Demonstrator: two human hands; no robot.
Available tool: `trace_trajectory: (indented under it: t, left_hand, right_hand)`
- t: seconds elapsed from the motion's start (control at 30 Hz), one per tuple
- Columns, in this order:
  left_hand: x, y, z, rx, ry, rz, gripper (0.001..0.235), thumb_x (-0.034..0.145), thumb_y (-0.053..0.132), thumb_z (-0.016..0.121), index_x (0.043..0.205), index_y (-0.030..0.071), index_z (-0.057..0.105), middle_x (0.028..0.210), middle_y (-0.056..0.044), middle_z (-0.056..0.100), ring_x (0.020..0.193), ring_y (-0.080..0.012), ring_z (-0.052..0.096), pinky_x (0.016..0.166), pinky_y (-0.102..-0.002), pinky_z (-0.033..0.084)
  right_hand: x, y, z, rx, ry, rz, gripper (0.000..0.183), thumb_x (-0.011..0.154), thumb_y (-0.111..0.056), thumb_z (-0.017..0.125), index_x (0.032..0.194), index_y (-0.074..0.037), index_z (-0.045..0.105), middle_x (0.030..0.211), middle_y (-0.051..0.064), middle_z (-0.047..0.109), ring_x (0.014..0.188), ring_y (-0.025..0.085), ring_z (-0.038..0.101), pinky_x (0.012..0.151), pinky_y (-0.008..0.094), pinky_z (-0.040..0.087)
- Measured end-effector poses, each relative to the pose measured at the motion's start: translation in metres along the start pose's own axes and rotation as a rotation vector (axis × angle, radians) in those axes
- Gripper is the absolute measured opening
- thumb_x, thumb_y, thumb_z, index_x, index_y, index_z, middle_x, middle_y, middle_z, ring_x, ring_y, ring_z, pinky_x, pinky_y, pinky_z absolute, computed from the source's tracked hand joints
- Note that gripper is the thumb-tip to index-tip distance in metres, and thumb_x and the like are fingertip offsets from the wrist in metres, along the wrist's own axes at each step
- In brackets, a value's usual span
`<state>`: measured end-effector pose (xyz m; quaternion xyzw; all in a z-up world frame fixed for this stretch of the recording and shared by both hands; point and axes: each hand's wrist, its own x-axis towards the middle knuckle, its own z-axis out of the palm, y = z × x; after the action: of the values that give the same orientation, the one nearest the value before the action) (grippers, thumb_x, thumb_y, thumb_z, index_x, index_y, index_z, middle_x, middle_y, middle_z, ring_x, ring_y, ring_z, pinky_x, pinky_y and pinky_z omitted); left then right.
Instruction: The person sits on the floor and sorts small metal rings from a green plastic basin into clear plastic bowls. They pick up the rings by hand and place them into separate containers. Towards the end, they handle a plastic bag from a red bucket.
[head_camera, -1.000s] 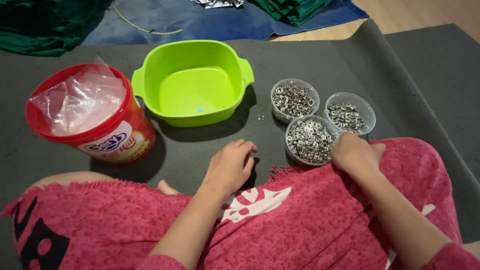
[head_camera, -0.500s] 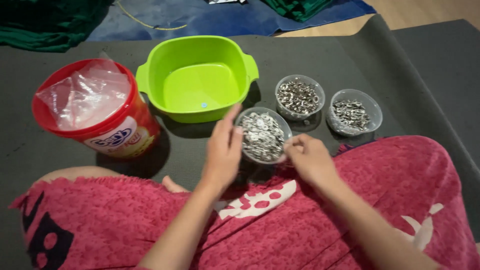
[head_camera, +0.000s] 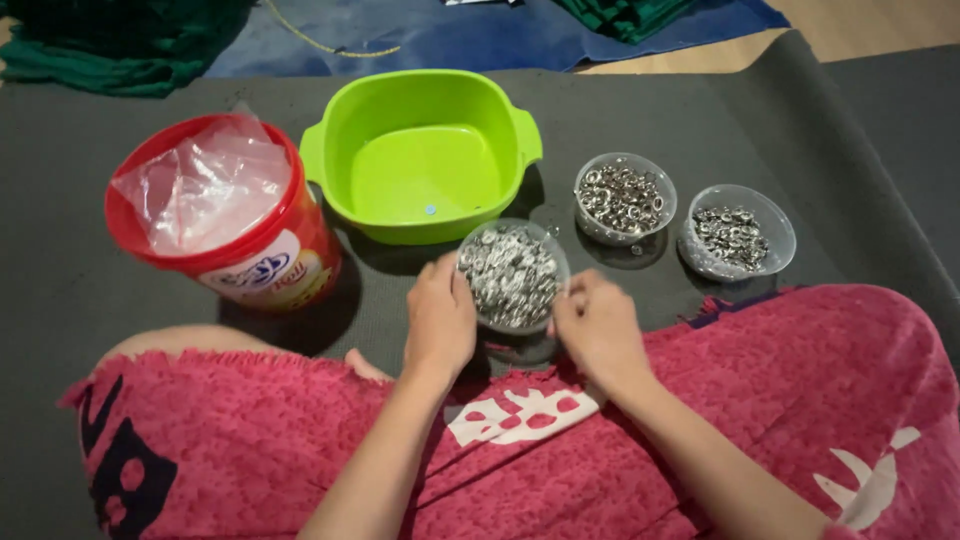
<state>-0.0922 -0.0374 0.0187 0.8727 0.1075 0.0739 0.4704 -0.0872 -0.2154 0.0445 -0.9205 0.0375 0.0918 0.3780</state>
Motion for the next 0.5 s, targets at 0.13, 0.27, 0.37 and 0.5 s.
trace_trajectory:
  t: [0.13, 0.27, 0.37, 0.5]
  left_hand:
    - [0.004, -0.010, 0.011, -0.025, -0.042, -0.012, 0.040, 0.100, 0.018, 0.043, 0.132, 0.010, 0.066, 0.114, -0.019, 0.066, 0.117, -0.0397, 0.063, 0.105, -0.048, 0.049]
    - [0.000, -0.003, 0.009, -0.065, -0.017, -0.006, 0.041, 0.101, 0.015, 0.043, 0.135, 0.006, 0.063, 0.115, -0.022, 0.064, 0.117, -0.0424, 0.062, 0.104, -0.050, 0.049]
    - [-0.007, 0.000, 0.012, -0.063, 0.028, 0.071, 0.040, 0.100, 0.013, 0.045, 0.134, 0.005, 0.064, 0.109, -0.023, 0.064, 0.112, -0.0436, 0.063, 0.098, -0.050, 0.051]
    - [-0.009, -0.008, 0.018, -0.040, 0.043, 0.090, 0.039, 0.099, 0.012, 0.046, 0.132, 0.004, 0.065, 0.104, -0.023, 0.065, 0.104, -0.0434, 0.065, 0.092, -0.050, 0.054]
  right_hand:
    - [0.013, 0.019, 0.006, 0.017, 0.013, 0.021, 0.032, 0.087, -0.031, 0.056, 0.105, -0.011, 0.073, 0.067, 0.003, 0.076, 0.084, 0.026, 0.076, 0.082, 0.045, 0.056]
    - [0.009, 0.022, 0.008, 0.059, 0.067, 0.005, 0.033, 0.092, -0.027, 0.052, 0.113, -0.008, 0.070, 0.071, 0.009, 0.077, 0.087, 0.032, 0.075, 0.081, 0.050, 0.053]
    - [0.002, 0.030, 0.013, 0.088, 0.093, -0.035, 0.032, 0.093, -0.024, 0.052, 0.114, -0.009, 0.070, 0.070, 0.009, 0.077, 0.084, 0.031, 0.076, 0.078, 0.049, 0.054]
    - [-0.007, 0.033, 0.017, 0.144, 0.148, -0.087, 0.028, 0.094, -0.021, 0.054, 0.113, -0.009, 0.071, 0.067, 0.011, 0.077, 0.075, 0.033, 0.075, 0.072, 0.048, 0.056]
